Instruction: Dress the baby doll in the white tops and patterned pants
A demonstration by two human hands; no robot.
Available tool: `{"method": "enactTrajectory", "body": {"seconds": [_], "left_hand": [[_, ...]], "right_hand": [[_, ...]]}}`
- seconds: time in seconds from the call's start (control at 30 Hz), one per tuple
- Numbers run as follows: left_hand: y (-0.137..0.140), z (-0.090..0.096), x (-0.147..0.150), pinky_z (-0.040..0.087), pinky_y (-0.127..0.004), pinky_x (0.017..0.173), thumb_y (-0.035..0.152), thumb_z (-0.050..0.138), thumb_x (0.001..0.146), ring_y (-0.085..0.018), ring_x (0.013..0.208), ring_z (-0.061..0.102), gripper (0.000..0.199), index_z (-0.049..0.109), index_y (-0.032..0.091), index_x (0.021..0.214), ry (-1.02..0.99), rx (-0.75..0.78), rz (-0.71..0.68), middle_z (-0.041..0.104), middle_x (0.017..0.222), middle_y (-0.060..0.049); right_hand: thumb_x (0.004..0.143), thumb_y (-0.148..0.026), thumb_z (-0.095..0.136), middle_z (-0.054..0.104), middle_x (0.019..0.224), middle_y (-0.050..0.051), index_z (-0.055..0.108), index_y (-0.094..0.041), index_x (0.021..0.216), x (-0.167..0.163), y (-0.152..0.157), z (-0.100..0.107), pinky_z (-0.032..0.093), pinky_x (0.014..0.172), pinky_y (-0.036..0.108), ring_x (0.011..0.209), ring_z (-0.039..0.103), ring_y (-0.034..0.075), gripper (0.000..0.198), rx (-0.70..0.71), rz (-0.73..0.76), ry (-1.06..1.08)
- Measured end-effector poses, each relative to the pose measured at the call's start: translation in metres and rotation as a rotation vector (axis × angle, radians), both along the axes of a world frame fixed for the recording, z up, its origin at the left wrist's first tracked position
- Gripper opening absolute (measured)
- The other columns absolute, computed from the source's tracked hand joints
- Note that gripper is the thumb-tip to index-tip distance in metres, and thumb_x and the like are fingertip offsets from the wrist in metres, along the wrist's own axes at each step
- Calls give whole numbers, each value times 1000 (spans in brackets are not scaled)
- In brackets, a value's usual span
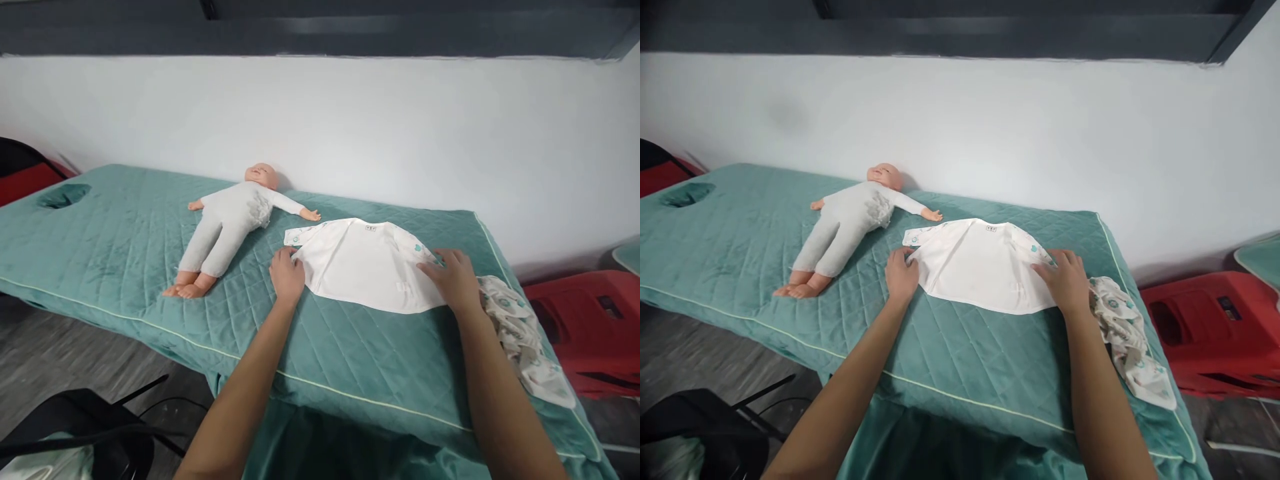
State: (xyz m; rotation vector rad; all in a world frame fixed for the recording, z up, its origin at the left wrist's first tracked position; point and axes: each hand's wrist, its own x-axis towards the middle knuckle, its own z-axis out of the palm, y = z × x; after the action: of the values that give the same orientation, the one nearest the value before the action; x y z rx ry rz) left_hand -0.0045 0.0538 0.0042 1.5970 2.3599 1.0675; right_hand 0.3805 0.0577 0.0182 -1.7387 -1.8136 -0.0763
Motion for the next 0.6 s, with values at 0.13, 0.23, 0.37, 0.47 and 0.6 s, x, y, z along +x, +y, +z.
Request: {"method": "enactTrajectory", "body": {"seconds": [0.13,0.23,0.37,0.47,0.6], "left_hand": [[1,0,0,46,-42,105,14,49,85,-25,120,60,27,61,22,108,-34,-7,8,66,124,-7],[1,1,0,46,-43,105,15,50,86,-26,119,61,26,61,22,107,-44,-18,11,67,122,-7],[1,3,1,45,-43,106,17,50,87,-26,119,61,26,62,23,109,-73,-40,16,67,122,-6],[1,3,1,44,-42,106,17,50,86,-25,119,61,26,63,23,109,-90,-42,17,68,122,-6],[0,1,0,44,-41,105,18,50,86,-25,118,61,26,63,22,108,-99,-35,8,68,122,-6]], "right_hand": [[90,-42,55,73,101,11,74,-22,102,-8,-7,16,49,82,39,98,64,29,30,-100,-73,-71],[91,-42,52,73,87,9,74,-21,91,-13,-4,29,45,70,35,79,64,25,31,-140,-180,33],[89,-49,54,65,67,2,70,-18,91,-34,-5,42,42,56,28,55,54,16,34,-225,-23,544],[88,-51,58,70,78,2,71,-18,98,-57,-14,46,46,59,28,62,61,16,36,-425,330,701],[91,-45,56,75,93,6,73,-20,97,-56,-18,37,51,82,35,83,67,21,31,-316,291,573]]}}
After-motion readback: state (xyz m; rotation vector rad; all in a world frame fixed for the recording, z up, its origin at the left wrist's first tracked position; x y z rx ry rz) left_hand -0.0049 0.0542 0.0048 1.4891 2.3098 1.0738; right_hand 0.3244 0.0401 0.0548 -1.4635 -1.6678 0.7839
